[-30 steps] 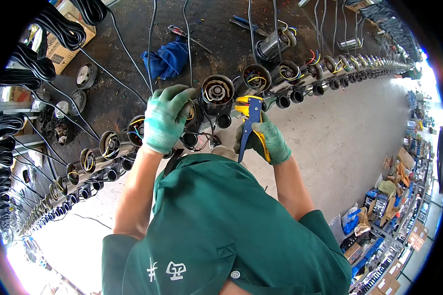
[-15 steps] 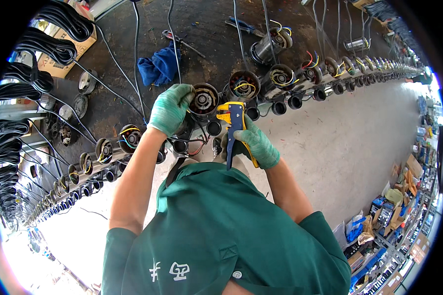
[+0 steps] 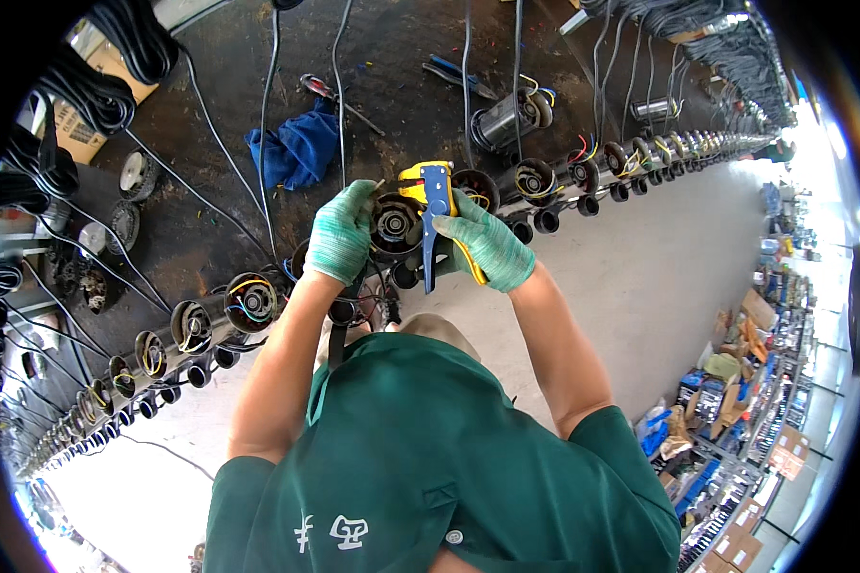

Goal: The person uses a yellow and blue crimping tool to secure connectors onto wires inside a row of cylindrical metal housings. They systematically move from one housing to the next, manipulating the wires and applying the tool to each connection point.

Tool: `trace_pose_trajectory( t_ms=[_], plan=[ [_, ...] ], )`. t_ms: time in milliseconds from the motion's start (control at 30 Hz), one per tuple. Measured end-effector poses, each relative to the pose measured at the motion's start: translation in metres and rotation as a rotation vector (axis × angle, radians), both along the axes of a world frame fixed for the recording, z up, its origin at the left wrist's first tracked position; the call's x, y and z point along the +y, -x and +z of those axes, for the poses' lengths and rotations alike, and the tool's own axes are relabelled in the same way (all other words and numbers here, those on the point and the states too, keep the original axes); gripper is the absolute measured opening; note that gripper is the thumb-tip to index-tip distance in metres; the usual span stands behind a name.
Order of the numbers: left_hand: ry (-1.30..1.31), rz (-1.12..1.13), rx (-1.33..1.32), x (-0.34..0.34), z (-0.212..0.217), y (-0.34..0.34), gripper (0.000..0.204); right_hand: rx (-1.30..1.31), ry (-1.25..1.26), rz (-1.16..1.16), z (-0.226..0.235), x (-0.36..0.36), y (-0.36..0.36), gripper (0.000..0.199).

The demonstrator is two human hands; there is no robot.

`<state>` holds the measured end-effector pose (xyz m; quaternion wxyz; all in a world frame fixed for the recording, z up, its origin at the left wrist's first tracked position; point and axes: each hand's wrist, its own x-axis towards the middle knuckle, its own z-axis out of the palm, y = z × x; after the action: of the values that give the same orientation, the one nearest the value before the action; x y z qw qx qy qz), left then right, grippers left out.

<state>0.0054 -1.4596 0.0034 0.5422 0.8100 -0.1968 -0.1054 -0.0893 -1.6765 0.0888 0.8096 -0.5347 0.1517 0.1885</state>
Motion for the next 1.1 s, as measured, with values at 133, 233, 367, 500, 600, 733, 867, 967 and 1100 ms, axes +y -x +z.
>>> trace_pose_trajectory(
  t_ms=[133,233,367,500,600,733,867,967,1100],
  plan=[
    [0.042,-0.005,-0.167,-0.003,-0.005,0.002,0.027,0.115,-0.038,0.135,0.003,-0.01,-0.017,0.065],
    [0.021,0.032,-0.161,-0.002,-0.002,0.001,0.024,0.129,0.021,0.194,0.011,-0.008,-0.032,0.061],
    [0.03,0.111,-0.158,-0.005,-0.004,0.001,0.021,0.012,0.088,0.238,0.003,-0.013,-0.048,0.056],
    [-0.031,0.193,-0.104,-0.011,0.006,0.004,0.019,-0.001,0.126,0.372,-0.003,-0.028,-0.066,0.056],
    [-0.082,0.278,-0.165,-0.018,0.006,0.01,0.019,-0.065,0.162,0.434,-0.011,-0.036,-0.078,0.052],
    [-0.114,0.372,-0.222,-0.027,0.005,0.013,0.018,-0.013,0.158,0.488,-0.016,-0.043,-0.091,0.042],
    [-0.083,0.419,-0.072,-0.031,0.004,0.011,0.017,-0.082,0.101,0.462,-0.014,-0.043,-0.109,0.046],
    [-0.023,0.435,0.015,-0.027,0.01,0.014,0.015,-0.132,-0.169,0.282,-0.016,-0.046,-0.109,0.058],
    [-0.182,0.435,-0.134,-0.011,0.031,0.015,0.015,-0.096,-0.137,0.246,-0.015,-0.06,-0.1,0.06]
  ],
)
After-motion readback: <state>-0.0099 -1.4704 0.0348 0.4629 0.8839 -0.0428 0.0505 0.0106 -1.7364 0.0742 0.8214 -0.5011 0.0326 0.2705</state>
